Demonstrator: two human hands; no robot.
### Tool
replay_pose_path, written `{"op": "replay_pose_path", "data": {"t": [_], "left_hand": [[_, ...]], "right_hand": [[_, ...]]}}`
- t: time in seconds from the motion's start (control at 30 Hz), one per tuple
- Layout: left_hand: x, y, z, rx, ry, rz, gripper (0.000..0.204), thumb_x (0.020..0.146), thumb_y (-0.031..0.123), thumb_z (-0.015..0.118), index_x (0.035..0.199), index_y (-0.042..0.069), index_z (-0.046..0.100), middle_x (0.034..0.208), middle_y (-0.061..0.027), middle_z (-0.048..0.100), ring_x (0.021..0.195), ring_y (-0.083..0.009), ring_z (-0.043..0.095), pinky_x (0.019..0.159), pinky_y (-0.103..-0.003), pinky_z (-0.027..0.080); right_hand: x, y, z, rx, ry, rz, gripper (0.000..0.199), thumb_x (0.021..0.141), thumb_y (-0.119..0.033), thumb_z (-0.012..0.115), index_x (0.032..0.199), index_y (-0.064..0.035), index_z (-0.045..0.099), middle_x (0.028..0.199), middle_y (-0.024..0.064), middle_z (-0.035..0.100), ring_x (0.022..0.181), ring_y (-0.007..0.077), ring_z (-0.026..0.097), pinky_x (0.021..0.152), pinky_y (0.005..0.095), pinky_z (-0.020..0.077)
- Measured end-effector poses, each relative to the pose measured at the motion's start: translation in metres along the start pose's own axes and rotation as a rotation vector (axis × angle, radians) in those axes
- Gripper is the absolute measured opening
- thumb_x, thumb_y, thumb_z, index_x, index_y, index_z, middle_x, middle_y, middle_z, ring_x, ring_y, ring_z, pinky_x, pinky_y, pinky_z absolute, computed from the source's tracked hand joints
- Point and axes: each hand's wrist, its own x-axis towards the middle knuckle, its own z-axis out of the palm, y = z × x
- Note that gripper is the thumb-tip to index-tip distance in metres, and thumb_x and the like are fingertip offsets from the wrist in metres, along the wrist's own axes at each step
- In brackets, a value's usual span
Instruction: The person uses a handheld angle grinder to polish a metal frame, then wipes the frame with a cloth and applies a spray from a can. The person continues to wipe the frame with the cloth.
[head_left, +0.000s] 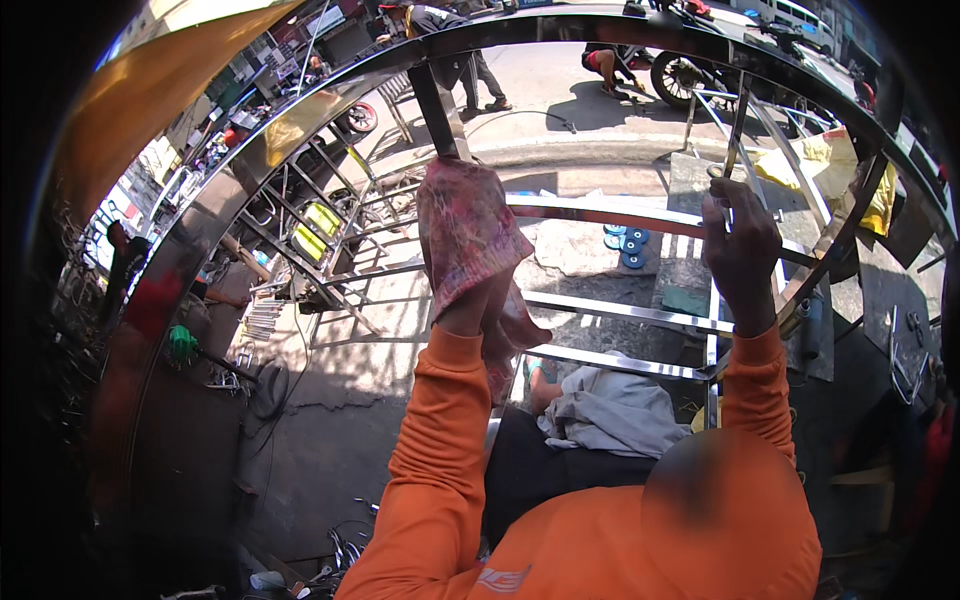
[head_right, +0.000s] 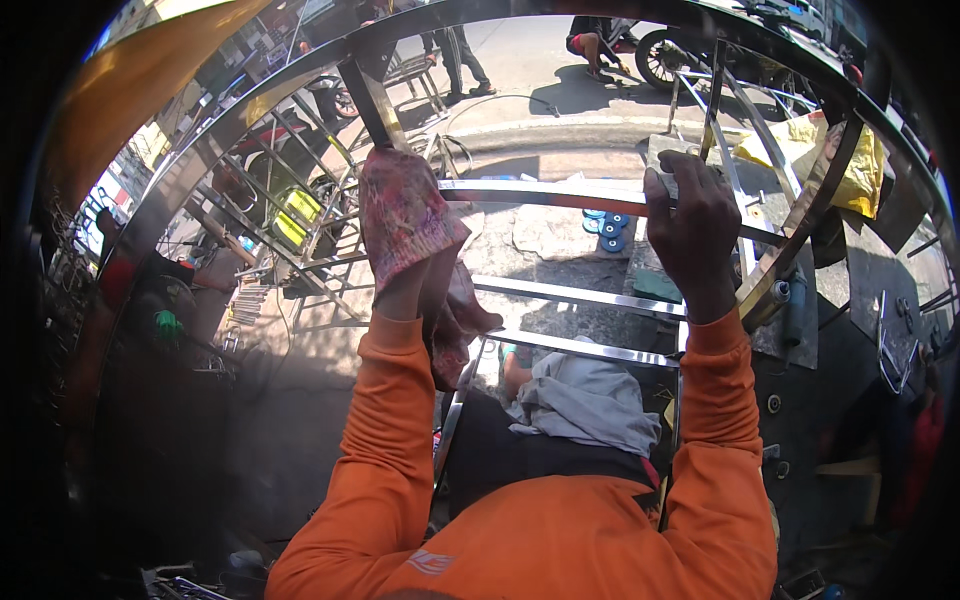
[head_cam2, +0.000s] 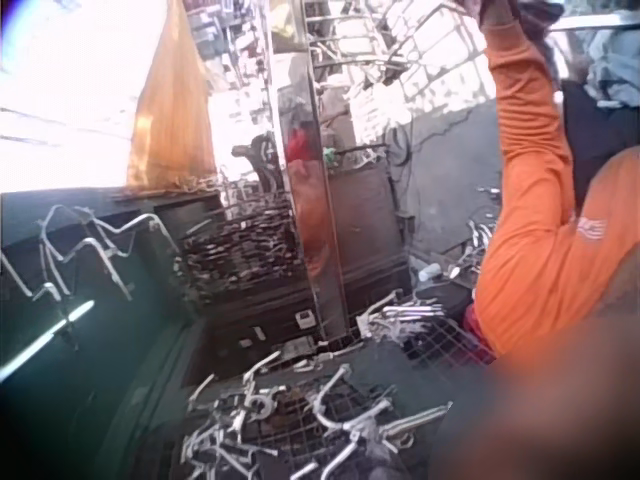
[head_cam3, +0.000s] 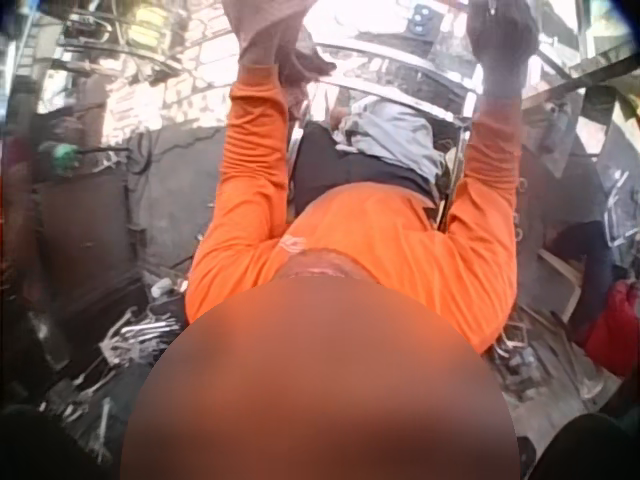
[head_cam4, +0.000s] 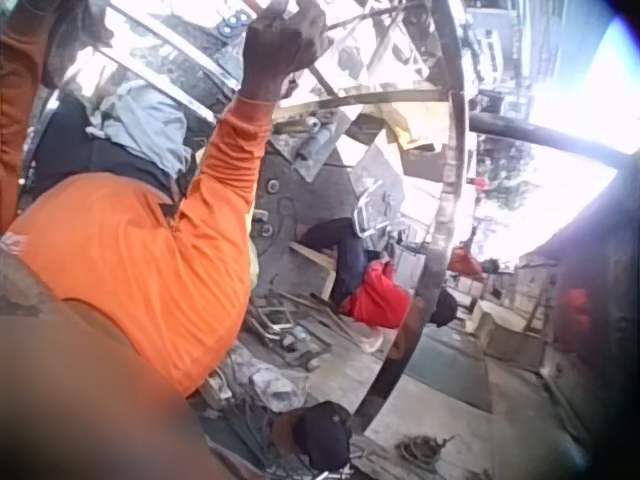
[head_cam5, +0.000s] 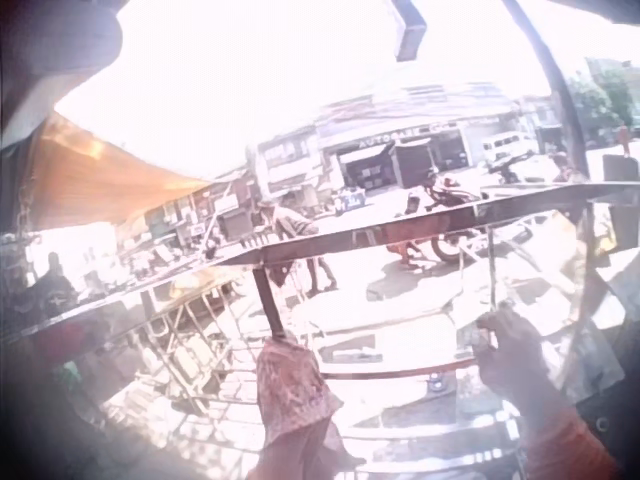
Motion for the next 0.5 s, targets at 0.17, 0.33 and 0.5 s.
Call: {"op": "replay_pose_path", "data": {"t": [0.17, 0.33, 0.5], "left_hand": [[0.065, 0.016, 0.012, -0.268, -0.161, 0.026, 0.027, 0.1, 0.021, 0.052, 0.125, 0.012, 0.05, 0.115, -0.0095, 0.056, 0.104, -0.0202, 0.057, 0.091, -0.037, 0.052], [0.093, 0.027, 0.019, -0.553, -0.363, 0.06, 0.026, 0.1, 0.02, 0.05, 0.122, 0.006, 0.049, 0.114, -0.0099, 0.056, 0.104, -0.0202, 0.056, 0.092, -0.033, 0.048], [0.089, 0.011, 0.008, 0.493, -0.059, 0.326, 0.041, 0.08, 0.021, 0.075, 0.112, 0.004, 0.056, 0.106, -0.0133, 0.062, 0.097, -0.0252, 0.063, 0.082, -0.038, 0.053]], "right_hand": [[-0.009, 0.004, 0.011, -0.158, 0.051, -0.148, 0.023, 0.094, -0.03, 0.061, 0.083, -0.0104, 0.064, 0.069, 0.0041, 0.065, 0.063, 0.0229, 0.063, 0.063, 0.0382, 0.0429], [-0.009, 0.008, 0.008, -0.121, 0.05, -0.174, 0.021, 0.092, -0.029, 0.064, 0.083, -0.0102, 0.065, 0.069, 0.0039, 0.066, 0.063, 0.0215, 0.063, 0.063, 0.0363, 0.0424], [-0.009, 0.007, 0.008, -0.021, 0.061, -0.208, 0.016, 0.09, -0.024, 0.066, 0.084, -0.0091, 0.066, 0.064, 0.0034, 0.064, 0.06, 0.0198, 0.062, 0.062, 0.0345, 0.0427]]}}
